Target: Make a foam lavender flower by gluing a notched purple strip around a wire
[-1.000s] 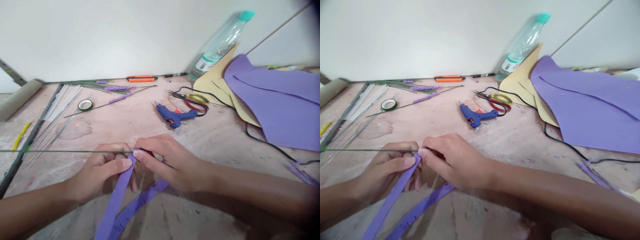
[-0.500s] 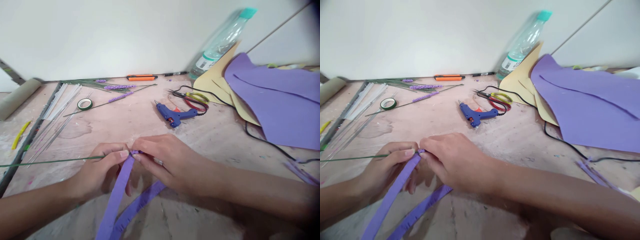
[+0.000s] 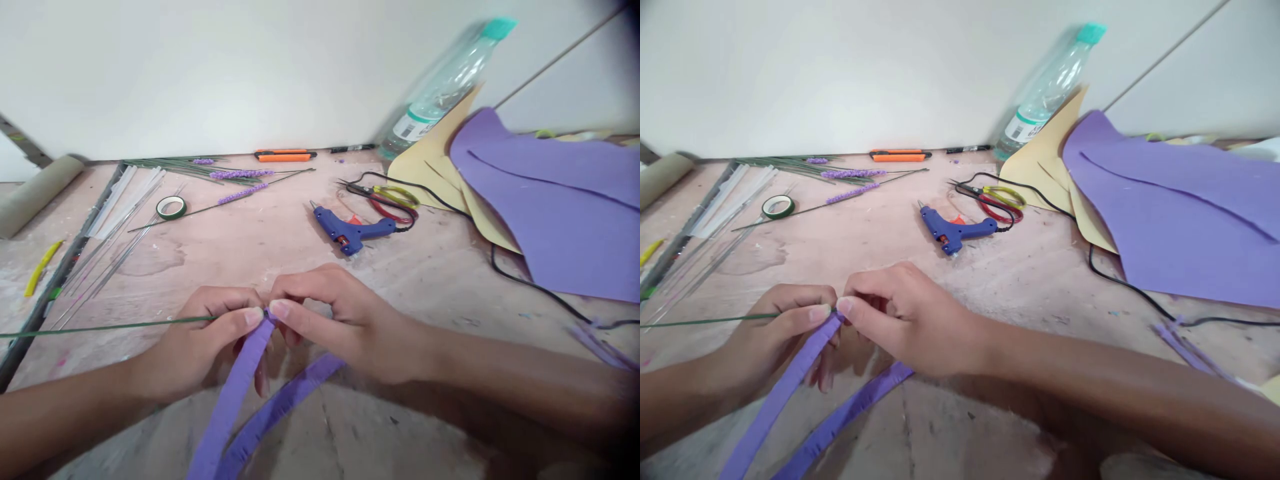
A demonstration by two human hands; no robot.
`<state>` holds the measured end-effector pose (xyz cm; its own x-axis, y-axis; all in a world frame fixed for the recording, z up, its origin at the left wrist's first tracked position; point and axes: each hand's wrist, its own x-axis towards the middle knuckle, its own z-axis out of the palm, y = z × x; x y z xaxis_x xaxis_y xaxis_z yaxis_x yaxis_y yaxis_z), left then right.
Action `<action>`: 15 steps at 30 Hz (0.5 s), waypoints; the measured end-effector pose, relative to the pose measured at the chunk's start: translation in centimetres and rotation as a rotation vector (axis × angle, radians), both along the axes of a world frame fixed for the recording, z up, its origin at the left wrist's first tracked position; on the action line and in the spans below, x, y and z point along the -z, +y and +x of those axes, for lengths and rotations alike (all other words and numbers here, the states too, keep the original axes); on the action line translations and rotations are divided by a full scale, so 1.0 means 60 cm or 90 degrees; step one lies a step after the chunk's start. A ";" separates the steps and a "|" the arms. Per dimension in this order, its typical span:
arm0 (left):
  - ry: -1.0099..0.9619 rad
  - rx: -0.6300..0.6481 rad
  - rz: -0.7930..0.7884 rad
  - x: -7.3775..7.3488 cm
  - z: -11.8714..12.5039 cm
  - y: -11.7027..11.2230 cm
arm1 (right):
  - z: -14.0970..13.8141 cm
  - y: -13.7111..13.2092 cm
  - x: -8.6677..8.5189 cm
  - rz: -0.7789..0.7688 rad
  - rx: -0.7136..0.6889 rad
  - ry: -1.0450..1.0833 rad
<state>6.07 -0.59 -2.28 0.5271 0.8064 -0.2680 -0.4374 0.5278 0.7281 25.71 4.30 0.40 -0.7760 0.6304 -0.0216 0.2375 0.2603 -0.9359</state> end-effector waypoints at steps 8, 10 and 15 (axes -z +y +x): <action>0.072 -0.058 -0.051 -0.017 0.013 -0.003 | -0.002 -0.009 0.006 0.174 0.063 0.044; 0.096 -0.068 -0.039 -0.019 0.014 -0.003 | -0.003 -0.011 0.008 0.192 0.071 0.055; 0.145 -0.056 -0.027 -0.017 0.014 -0.003 | -0.006 -0.012 0.004 0.148 0.088 0.049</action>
<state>6.89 -0.78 -1.23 0.3780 0.8318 -0.4065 -0.3095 0.5274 0.7912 25.33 3.57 0.13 -0.6757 0.7120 0.1911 0.2166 0.4396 -0.8717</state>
